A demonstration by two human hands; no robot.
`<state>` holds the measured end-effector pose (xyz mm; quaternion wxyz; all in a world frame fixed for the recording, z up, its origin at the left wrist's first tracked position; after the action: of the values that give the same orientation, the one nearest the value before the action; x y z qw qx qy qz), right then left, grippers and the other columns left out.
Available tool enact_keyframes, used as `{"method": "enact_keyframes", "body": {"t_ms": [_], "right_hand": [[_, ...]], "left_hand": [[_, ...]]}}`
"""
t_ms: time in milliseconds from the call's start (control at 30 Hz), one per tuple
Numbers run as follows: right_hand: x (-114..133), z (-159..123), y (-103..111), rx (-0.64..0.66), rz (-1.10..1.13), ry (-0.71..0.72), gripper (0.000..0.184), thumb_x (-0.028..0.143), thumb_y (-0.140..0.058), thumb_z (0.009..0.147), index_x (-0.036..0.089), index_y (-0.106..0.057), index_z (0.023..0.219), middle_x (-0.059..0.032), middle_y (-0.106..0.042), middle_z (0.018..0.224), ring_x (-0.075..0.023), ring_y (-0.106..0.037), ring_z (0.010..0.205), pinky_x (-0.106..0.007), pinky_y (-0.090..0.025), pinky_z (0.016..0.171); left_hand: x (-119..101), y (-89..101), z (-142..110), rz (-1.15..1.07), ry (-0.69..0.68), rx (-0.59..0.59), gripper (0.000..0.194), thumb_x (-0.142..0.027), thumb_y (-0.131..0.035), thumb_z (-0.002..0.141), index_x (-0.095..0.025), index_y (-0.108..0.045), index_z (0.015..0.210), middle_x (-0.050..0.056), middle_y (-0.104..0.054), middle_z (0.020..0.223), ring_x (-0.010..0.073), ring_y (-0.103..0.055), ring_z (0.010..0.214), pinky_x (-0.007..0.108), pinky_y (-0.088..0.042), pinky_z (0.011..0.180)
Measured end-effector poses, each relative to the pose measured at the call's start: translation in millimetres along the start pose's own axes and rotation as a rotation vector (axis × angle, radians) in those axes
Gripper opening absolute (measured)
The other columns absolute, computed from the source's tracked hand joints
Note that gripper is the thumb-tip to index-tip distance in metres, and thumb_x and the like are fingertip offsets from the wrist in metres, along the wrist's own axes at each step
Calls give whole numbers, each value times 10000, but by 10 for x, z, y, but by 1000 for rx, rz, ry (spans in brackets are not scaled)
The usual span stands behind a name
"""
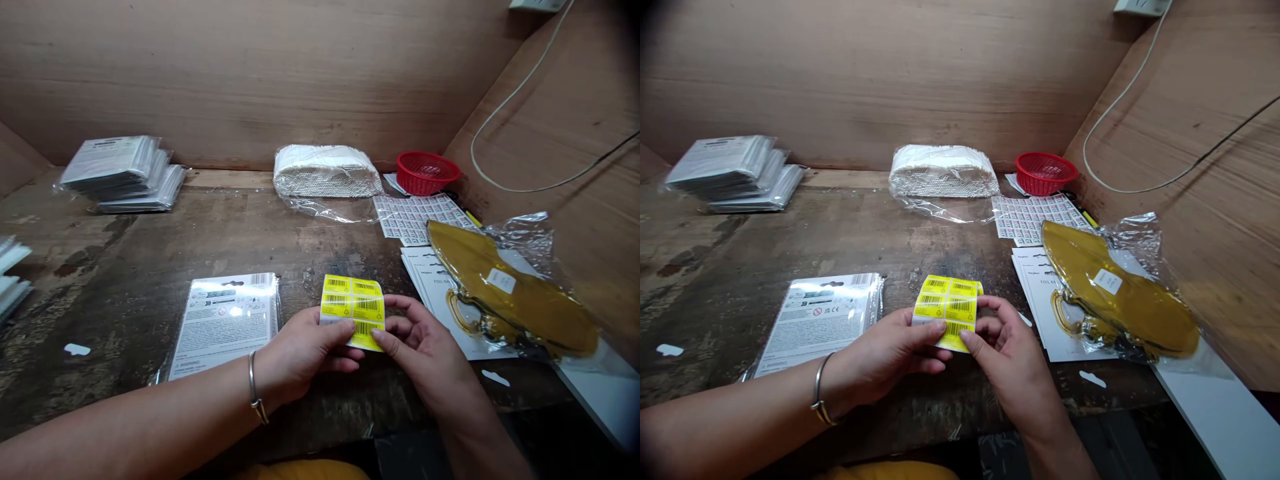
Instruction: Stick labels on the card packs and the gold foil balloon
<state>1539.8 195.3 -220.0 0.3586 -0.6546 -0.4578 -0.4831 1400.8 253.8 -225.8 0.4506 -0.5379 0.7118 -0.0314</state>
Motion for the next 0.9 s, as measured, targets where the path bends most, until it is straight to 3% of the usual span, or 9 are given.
{"method": "enact_keyframes", "body": {"t_ms": [267,333,433,533,900], "right_hand": [[41,-5,-10,-57,-98,63,478,370,-732,759,228,-489,1146,46,-626,658,-130,-605,619,-237,-499,598],[113,-28,38,-163,-233,204,426,356,-705,785,239,-512,1146,20,-628,735,-149,-611,681,-279,-515,642],[303,-145,34,-303,-624,604,248,270,-693,796,255,-623,1033,-43,-588,993,-192,-583,903,-355,-503,786],[365,-233,-72,-249,-913,852,202,207,-691,796,246,-657,992,-59,-530,1064,-216,-519,996,-385,-468,843],[398,-255,-176,-212,-977,898,152,119,-641,819,206,-600,936,-62,-510,1028,-212,-506,974,-380,-469,817]], "left_hand": [[-34,-51,-37,2,-8,30,245,-234,-517,944,-101,-646,1104,132,-699,1011,75,-640,615,148,-538,546],[-42,-55,-42,-33,4,20,237,-211,-510,946,-99,-642,1108,135,-694,1043,72,-640,614,146,-540,543],[-45,-51,-37,-58,-1,-4,226,-194,-500,951,-84,-650,1080,135,-693,1051,64,-630,611,139,-538,540],[-37,-48,-26,-56,-20,-15,233,-187,-489,956,-80,-649,1087,129,-695,1031,65,-622,634,133,-530,538],[-10,-60,-26,-12,-83,53,298,-263,-566,914,-81,-637,1138,119,-685,1013,95,-610,769,162,-508,630]]}}
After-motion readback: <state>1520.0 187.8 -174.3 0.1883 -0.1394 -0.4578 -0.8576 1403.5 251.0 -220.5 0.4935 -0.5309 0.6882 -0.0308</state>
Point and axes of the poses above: each hand's wrist, its own z-axis towards the middle knuckle, its own y-axis out of the back of the hand, x = y × z, the point moved 5 cm from there along z, towards the middle knuckle
